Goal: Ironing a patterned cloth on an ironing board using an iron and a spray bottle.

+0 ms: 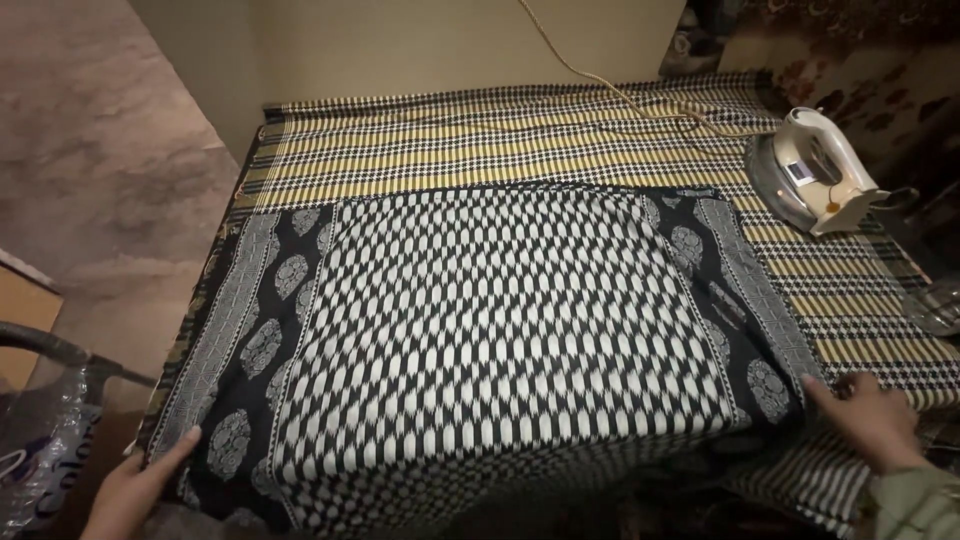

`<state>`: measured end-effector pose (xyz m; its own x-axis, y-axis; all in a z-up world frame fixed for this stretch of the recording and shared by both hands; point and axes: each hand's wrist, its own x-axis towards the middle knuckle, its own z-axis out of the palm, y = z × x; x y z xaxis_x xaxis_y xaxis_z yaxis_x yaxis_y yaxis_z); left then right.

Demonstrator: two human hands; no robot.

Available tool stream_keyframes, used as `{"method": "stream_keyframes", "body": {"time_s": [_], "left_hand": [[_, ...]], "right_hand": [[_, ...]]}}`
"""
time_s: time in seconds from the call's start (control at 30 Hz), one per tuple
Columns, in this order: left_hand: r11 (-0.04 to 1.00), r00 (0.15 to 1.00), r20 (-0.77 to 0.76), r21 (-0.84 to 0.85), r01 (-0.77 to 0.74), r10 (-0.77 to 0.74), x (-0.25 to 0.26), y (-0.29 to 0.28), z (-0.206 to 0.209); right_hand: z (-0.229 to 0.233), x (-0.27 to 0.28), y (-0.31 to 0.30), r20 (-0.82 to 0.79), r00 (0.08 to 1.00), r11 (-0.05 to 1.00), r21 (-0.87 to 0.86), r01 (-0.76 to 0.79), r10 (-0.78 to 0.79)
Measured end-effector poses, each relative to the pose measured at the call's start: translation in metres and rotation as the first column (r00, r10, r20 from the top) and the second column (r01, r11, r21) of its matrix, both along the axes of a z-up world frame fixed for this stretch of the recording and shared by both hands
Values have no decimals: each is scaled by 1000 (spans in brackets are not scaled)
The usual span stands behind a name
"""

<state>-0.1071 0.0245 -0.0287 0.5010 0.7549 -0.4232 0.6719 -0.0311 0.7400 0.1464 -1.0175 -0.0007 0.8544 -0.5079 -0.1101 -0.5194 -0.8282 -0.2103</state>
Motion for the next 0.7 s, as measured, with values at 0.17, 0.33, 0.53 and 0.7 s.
{"method": "stream_keyframes", "body": {"time_s": [0.17,0.33,0.53,0.7], "left_hand": [[987,994,27,123,102,-106,7,12,-15],[992,951,296,-116,-57,89,9,11,-14],[913,982,166,407,19,-94,-24,45,-39],[914,961,263,405,-27,-88,-48,80,-91]], "right_hand": [[3,12,15,-155,984,975,-190,-116,87],[8,-2,2,232,972,895,441,-72,-36],[5,-22,-14,303,950,897,437,-69,-75],[-54,-34,-73,299,954,978,202,-47,-16]]}}
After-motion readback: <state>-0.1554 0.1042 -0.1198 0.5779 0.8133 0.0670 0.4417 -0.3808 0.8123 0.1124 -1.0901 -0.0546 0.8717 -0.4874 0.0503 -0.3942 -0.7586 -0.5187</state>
